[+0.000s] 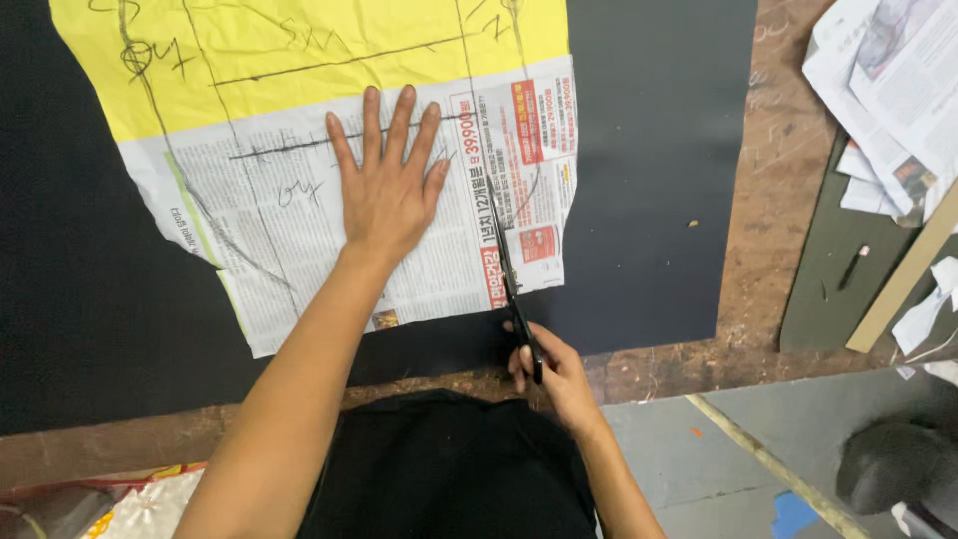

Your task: The person uses scissors to cut along drawn lines on newspaper and yellow paper placed on a black work surface. They trim the newspaper into strips, then cut a yellow sheet into a curved shape, and finally mark lines on the yellow paper with a pencil.

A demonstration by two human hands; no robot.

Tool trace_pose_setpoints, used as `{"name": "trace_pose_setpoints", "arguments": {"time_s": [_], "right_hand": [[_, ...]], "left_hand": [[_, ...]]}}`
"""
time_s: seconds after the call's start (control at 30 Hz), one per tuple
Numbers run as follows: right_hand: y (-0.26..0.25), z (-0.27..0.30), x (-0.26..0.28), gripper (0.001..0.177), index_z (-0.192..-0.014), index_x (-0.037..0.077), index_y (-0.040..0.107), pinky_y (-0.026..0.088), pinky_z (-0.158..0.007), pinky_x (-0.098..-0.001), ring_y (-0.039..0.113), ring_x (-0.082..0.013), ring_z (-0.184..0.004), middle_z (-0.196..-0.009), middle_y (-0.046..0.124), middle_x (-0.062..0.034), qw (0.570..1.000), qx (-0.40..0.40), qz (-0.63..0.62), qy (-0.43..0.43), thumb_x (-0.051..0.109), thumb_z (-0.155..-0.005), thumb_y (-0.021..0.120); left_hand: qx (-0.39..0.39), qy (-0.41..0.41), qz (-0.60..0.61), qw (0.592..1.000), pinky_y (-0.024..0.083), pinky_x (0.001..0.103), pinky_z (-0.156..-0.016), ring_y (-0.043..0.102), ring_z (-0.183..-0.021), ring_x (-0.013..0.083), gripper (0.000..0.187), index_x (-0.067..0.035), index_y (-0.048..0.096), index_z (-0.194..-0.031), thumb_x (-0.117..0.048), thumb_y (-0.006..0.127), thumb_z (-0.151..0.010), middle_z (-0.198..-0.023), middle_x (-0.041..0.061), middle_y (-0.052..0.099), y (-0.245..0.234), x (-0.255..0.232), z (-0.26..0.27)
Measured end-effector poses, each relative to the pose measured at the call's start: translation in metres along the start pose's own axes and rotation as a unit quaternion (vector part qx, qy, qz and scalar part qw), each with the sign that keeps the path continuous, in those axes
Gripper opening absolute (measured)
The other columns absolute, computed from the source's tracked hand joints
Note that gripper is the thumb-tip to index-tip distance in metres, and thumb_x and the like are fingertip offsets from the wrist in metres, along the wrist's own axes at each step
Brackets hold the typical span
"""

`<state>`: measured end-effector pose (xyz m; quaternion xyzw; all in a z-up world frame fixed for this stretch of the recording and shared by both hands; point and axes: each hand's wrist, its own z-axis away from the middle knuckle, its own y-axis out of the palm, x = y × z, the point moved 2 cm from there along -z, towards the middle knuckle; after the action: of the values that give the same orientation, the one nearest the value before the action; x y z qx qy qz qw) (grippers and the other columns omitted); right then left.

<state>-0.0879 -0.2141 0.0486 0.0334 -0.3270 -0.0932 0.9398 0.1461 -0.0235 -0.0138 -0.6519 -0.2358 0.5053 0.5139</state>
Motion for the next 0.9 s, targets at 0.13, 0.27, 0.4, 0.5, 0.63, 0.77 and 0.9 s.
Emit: {"name": "trace_pose_setpoints", "arguments": {"time_s": [0.13,0.27,0.4,0.5,0.63,0.77,0.9], "right_hand": [[-0.002,-0.002,-0.002,0.049,-0.137,0.000,0.061,0.049,-0.063,-0.0255,0.059,-0.0104,-0.066,-0.081,0.063,-0.0032,0.999,0.022,0.016,-0.034,0.032,-0.100,0.063],[-0.003,-0.015,0.004,0.049,-0.137,0.001,0.059,0.048,-0.062,-0.0268,0.058,-0.0119,-0.064,-0.079,0.063,-0.0048,1.000,0.007,0.011,-0.010,0.029,-0.098,0.064],[0.005,-0.015,0.007,0.048,-0.137,-0.001,0.060,0.048,-0.064,-0.0264,0.059,-0.0115,-0.066,-0.081,0.064,-0.0049,1.000,0.007,-0.018,-0.022,0.028,-0.100,0.064],[0.008,-0.021,0.010,0.047,-0.136,-0.001,0.060,0.048,-0.062,-0.0270,0.059,-0.0118,-0.064,-0.081,0.064,-0.0053,1.000,-0.010,-0.005,-0.014,0.028,-0.098,0.064],[0.007,-0.027,0.016,0.048,-0.136,-0.002,0.060,0.048,-0.062,-0.0270,0.059,-0.0117,-0.064,-0.081,0.065,-0.0057,1.000,-0.014,0.010,-0.017,0.028,-0.099,0.064],[0.011,-0.026,0.018,0.051,-0.141,-0.002,0.059,0.048,-0.064,-0.0266,0.058,-0.0112,-0.065,-0.081,0.064,-0.0044,1.000,-0.016,0.000,-0.021,0.027,-0.099,0.064],[0.011,-0.037,0.029,0.053,-0.141,-0.002,0.059,0.049,-0.065,-0.0260,0.058,-0.0114,-0.064,-0.079,0.062,-0.0036,0.999,-0.015,-0.003,-0.036,0.025,-0.096,0.065]], "left_hand": [[0.009,0.001,-0.016,1.000,-0.001,0.074,-0.121,0.009,-0.159,0.0403,0.058,-0.014,0.041,-0.166,-0.041,0.050,-0.116,-0.174,0.011,0.026,0.003,0.001,0.011],[0.017,-0.007,0.003,1.000,-0.002,0.073,-0.120,0.009,-0.158,0.0391,0.058,-0.015,0.041,-0.165,-0.041,0.049,-0.114,-0.173,0.011,0.026,0.002,0.001,0.000],[0.027,-0.013,0.016,0.999,-0.002,0.072,-0.122,0.008,-0.159,0.0376,0.056,-0.015,0.041,-0.164,-0.039,0.048,-0.114,-0.172,0.009,0.026,0.001,0.001,0.007],[0.027,-0.011,0.017,0.999,-0.002,0.071,-0.123,0.008,-0.160,0.0365,0.054,-0.015,0.042,-0.164,-0.036,0.047,-0.115,-0.173,0.008,0.027,0.001,0.001,0.006],[0.028,-0.016,0.028,0.999,-0.002,0.071,-0.122,0.010,-0.159,0.0364,0.054,-0.015,0.042,-0.163,-0.034,0.048,-0.113,-0.172,0.008,0.028,-0.001,0.002,0.003],[0.018,-0.008,0.024,1.000,-0.001,0.071,-0.123,0.011,-0.159,0.0373,0.053,-0.014,0.043,-0.163,-0.034,0.049,-0.114,-0.172,0.009,0.029,-0.005,0.001,0.007],[0.020,-0.010,0.029,0.999,0.000,0.073,-0.121,0.012,-0.158,0.0378,0.054,-0.013,0.044,-0.161,-0.033,0.051,-0.111,-0.170,0.010,0.030,-0.003,0.001,0.000]]}}
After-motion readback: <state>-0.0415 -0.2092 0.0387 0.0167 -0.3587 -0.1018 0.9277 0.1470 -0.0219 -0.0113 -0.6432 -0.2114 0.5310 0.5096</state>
